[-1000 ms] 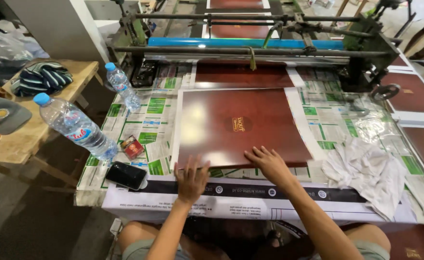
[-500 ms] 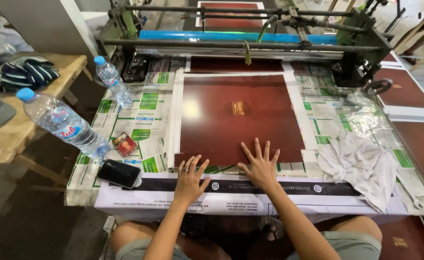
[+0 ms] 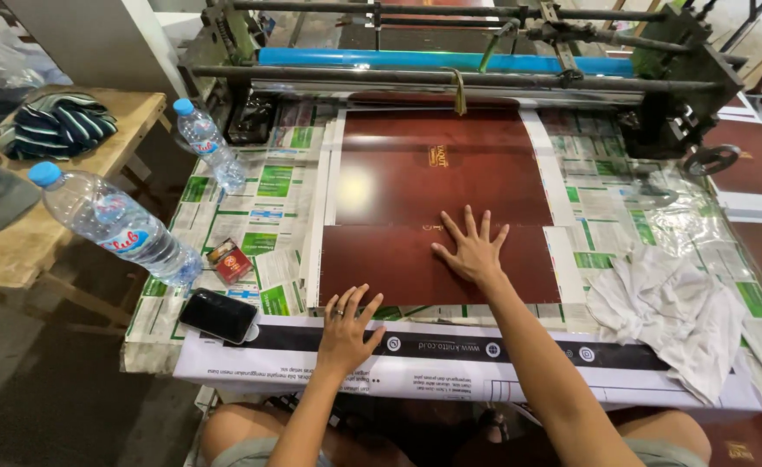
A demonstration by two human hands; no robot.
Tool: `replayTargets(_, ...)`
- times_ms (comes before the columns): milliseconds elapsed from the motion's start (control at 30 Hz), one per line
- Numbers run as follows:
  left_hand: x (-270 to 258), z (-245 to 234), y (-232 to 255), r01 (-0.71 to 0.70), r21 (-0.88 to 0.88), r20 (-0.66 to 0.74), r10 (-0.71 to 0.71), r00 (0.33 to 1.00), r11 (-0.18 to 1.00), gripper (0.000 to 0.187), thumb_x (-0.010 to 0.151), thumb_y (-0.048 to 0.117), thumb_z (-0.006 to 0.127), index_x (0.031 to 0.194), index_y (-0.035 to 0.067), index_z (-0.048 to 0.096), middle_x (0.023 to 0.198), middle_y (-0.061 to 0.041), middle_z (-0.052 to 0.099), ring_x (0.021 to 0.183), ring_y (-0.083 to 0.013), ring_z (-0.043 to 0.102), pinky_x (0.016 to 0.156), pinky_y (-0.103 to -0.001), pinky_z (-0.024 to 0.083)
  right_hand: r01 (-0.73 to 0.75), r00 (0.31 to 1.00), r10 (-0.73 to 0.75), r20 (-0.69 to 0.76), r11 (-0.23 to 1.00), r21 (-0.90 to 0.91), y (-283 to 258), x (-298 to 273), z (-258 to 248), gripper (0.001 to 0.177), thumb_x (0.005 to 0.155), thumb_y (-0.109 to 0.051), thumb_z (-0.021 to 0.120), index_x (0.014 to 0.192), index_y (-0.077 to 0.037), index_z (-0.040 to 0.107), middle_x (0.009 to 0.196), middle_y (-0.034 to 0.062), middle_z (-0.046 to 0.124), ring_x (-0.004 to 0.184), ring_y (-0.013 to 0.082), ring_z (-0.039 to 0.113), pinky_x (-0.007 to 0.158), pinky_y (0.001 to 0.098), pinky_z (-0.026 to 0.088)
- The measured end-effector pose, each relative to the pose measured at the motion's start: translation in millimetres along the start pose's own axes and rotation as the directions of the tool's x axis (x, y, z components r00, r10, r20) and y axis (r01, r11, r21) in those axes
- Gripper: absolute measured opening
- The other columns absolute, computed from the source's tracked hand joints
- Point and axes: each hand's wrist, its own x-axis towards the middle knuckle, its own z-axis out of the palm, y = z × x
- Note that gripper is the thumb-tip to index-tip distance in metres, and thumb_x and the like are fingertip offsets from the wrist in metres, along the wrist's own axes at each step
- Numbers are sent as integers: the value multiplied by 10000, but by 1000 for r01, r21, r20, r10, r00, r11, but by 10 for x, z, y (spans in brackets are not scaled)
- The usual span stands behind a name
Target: The person aligns large printed sheets with white borders on the laminating machine table and smooths them flat with both hands, then feeds each sheet edge into the laminating rollers, repeating the process sheet after sheet. At one point the person briefly handles a phone and money before returning to feeding sheets.
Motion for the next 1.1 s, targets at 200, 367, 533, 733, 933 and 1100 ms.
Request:
replayTargets(200,-6,38,-23,11,7,36,-11,999,1000,619,891,446,680,1455,238,535,1506,-89,451,1432,-278,379,1198,-518,243,-11,997,13,73,1000,-28,12,0,-36,837,884,-833,366,1611,-465,173,1709,115,81,1530,509,27,1100,815,-36)
replayTargets(367,9,59,-37,28,22,70,-30,997,999,624,890,462,673,1457,248,525,1503,-83,439,1431,-273,369,1200,-516,229,-14,998,14,62,1000,-9,19,-29,-14,851,875,-835,377,1612,-461,173,1713,121,72,1530,514,15,1089,819,-38)
replayTargets(533,9,-1,1,21,26,45,-22,999,999,619,886,446,677,1454,243,532,1502,-85,446,1427,-272,376,1198,-514,239,-16,999,16,43,1000,3,26,138,-16,863,864,-835,392,1610,-457,179,1719,123,66,1529,525,5,1083,820,-42)
replayTargets(733,29,-45,16,24,-14,22,-24,999,1000,596,886,406,687,1438,228,555,1503,-90,449,1426,-281,383,1194,-518,247,-10,999,9,48,1000,29,84,409,-2,881,856,-856,372,1616,-449,187,1716,134,54,1533,522,1,1083,826,-54)
replayTargets(933,18,97,-56,24,-21,-8,-24,1000,999,539,923,406,654,1431,252,562,1610,-151,338,1491,-325,292,1194,-630,137,-15,999,12,50,999,44,158,622,39,882,853,-864,358,1617,-456,186,1722,128,49,1539,520,-6,1086,827,-51)
replayTargets(1100,3,134,-84,79,-22,40,-78,996,997,464,984,386,588,1440,302,558,1651,-84,306,1529,-293,274,1220,-647,96,-25,996,22,90,999,32,302,918,96,889,845,-876,332,1615,-470,158,1732,101,25,1558,483,-25,1109,816,-58)
